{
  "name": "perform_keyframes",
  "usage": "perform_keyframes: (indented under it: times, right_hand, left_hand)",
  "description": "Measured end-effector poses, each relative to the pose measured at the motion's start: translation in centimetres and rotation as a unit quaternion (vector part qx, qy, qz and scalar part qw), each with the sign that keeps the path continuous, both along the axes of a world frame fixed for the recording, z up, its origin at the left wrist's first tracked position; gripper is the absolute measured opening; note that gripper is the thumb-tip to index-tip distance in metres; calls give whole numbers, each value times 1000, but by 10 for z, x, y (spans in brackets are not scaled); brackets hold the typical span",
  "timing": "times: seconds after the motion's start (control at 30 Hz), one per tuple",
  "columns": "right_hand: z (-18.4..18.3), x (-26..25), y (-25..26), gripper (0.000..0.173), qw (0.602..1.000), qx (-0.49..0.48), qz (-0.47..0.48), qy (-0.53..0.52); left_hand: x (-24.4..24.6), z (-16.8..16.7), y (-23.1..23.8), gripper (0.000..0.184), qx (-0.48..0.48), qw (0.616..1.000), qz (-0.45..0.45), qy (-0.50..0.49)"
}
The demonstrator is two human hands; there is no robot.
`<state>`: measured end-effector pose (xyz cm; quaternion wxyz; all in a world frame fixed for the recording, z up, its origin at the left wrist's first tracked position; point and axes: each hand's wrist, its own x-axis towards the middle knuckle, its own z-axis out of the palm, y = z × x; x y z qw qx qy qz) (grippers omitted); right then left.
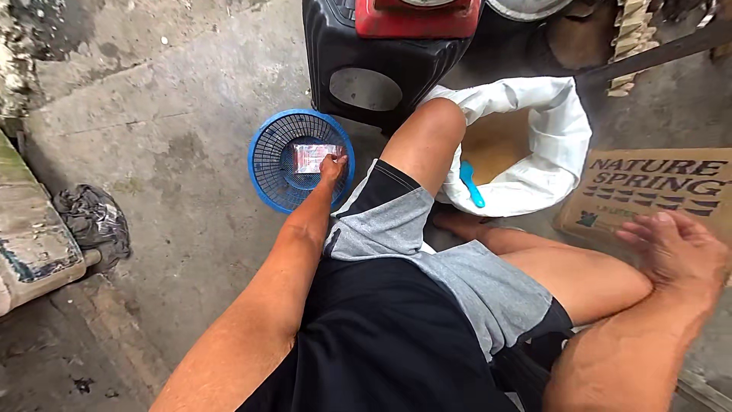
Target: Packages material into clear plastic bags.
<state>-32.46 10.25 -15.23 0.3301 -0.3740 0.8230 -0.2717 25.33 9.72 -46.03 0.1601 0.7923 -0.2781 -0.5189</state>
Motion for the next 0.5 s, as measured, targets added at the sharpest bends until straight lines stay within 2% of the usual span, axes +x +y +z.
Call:
perform_keyframes:
  times: [0.1, 0.23, 0.3, 0.43, 0.5]
  right_hand:
    - [-2, 1, -2, 43, 1000, 8, -2, 3]
    - [-2, 1, -6, 41, 1000, 6, 10, 1]
    - [-3, 0, -5, 43, 1000, 8, 17, 3]
    - [-4, -2, -5, 43, 1000, 5, 16, -2]
    - [-4, -2, -6, 43, 1000, 6, 14, 4]
  left_hand:
    - [0, -13, -2, 42, -35, 999, -24, 20]
    - [3, -6, -5, 34, -68, 996, -53, -2]
    - [2, 3, -3, 37, -52, 998, -34, -33]
    - [2, 5, 2, 57, -4, 998, -19, -53]
    - [2, 5, 1, 53, 21, 996, -52, -68]
